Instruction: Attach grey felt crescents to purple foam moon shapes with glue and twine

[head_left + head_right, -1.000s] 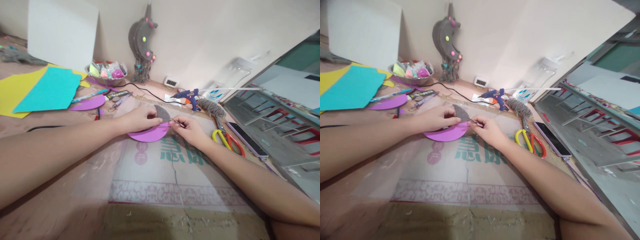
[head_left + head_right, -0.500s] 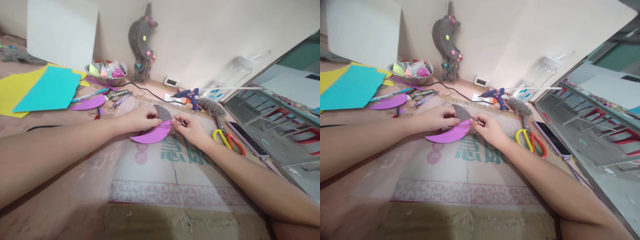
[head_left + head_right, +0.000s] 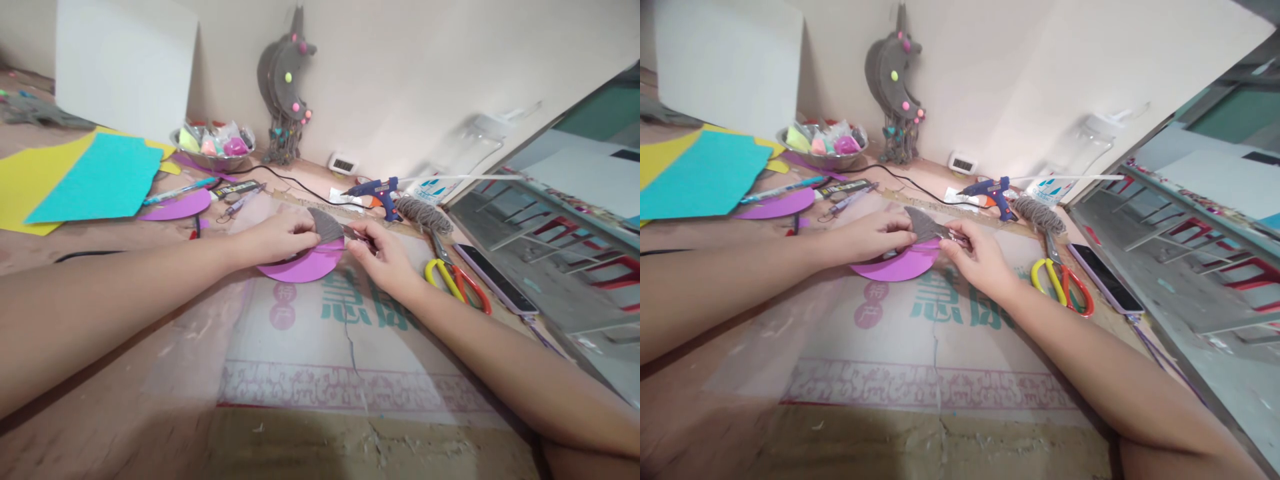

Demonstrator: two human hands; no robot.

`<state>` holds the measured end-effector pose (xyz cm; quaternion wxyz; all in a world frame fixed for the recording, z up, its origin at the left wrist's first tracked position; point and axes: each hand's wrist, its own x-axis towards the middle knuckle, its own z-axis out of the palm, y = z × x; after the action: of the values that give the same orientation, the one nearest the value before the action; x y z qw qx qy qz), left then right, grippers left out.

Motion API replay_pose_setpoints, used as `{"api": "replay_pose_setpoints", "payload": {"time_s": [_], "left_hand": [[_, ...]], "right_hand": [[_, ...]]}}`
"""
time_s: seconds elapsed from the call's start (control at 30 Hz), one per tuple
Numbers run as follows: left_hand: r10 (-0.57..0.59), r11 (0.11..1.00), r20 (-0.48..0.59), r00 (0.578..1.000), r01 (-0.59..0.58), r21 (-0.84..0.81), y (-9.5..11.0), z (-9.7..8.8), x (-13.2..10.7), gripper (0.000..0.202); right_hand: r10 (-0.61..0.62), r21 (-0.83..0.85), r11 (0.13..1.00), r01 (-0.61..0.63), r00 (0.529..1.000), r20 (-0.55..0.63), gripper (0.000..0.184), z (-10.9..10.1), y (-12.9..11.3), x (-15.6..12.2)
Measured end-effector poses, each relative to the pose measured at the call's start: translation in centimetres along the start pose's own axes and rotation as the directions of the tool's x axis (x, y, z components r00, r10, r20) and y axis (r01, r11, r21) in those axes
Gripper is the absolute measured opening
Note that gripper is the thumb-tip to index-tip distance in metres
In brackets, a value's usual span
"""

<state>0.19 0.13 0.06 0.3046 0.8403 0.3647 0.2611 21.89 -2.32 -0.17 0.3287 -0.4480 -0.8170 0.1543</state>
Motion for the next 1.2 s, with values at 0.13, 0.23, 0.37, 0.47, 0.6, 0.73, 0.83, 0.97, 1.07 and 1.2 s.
{"api": "replay_pose_setpoints", "payload": {"time_s": [0.13, 0.23, 0.37, 0.47, 0.6, 0.73, 0.83, 0.97, 1.07, 1.2], "left_hand": [[0.057, 0.998, 0.001, 0.998, -0.057, 0.026, -0.1, 0.0, 0.1, 0.026], [0.064, 0.998, 0.022, 0.998, -0.064, 0.008, -0.1, 0.0, 0.2, 0.027], [0.053, 0.998, 0.016, 0.998, -0.053, -0.026, 0.0, -0.1, 0.1, 0.03], [0.023, 1.0, 0.02, 1.0, -0.023, 0.005, 0.1, -0.1, 0.0, 0.035], [-0.008, 0.999, 0.017, 1.0, 0.007, 0.042, -0.2, 0.0, 0.1, 0.036], [0.008, 0.998, 0.005, 1.0, -0.008, 0.056, -0.4, 0.1, 0.1, 0.035], [0.004, 0.999, 0.015, 1.0, -0.005, 0.05, -0.2, 0.1, -0.1, 0.034], [-0.021, 1.0, 0.036, 0.999, 0.02, 0.02, 0.1, 0.0, -0.2, 0.033], [-0.007, 0.999, 0.048, 0.999, 0.009, -0.053, -0.1, 0.0, -0.1, 0.037], [-0.01, 0.989, 0.039, 0.999, 0.016, -0.144, -0.5, 0.1, 0.1, 0.038]], "right_hand": [[0.089, 0.021, 0.996, -0.09, 0.994, 0.062, 0.019, 0.2, -0.1, 0.1], [0.125, 0.021, 0.992, -0.127, 0.989, 0.08, 0.02, 0.2, -0.2, 0.2], [0.166, 0.06, 0.983, -0.173, 0.981, 0.103, 0.023, 0.2, -0.7, 0.1], [0.168, 0.078, 0.98, -0.182, 0.973, 0.159, 0.023, 0.2, -1.0, 0.0], [0.147, 0.09, 0.983, -0.163, 0.976, 0.158, 0.021, 0.3, -0.8, 0.0], [0.171, 0.12, 0.976, -0.183, 0.98, 0.106, 0.024, 0.3, -0.3, 0.2], [0.181, 0.141, 0.97, -0.199, 0.974, 0.134, 0.025, 0.3, -0.2, 0.4], [0.207, 0.129, 0.964, -0.23, 0.963, 0.173, 0.024, 0.3, -0.7, 0.3], [0.211, 0.154, 0.958, -0.242, 0.958, 0.193, 0.025, 0.2, -1.0, 0.2], [0.216, 0.189, 0.946, -0.262, 0.948, 0.232, 0.025, 0.0, -1.1, 0.1]]}}
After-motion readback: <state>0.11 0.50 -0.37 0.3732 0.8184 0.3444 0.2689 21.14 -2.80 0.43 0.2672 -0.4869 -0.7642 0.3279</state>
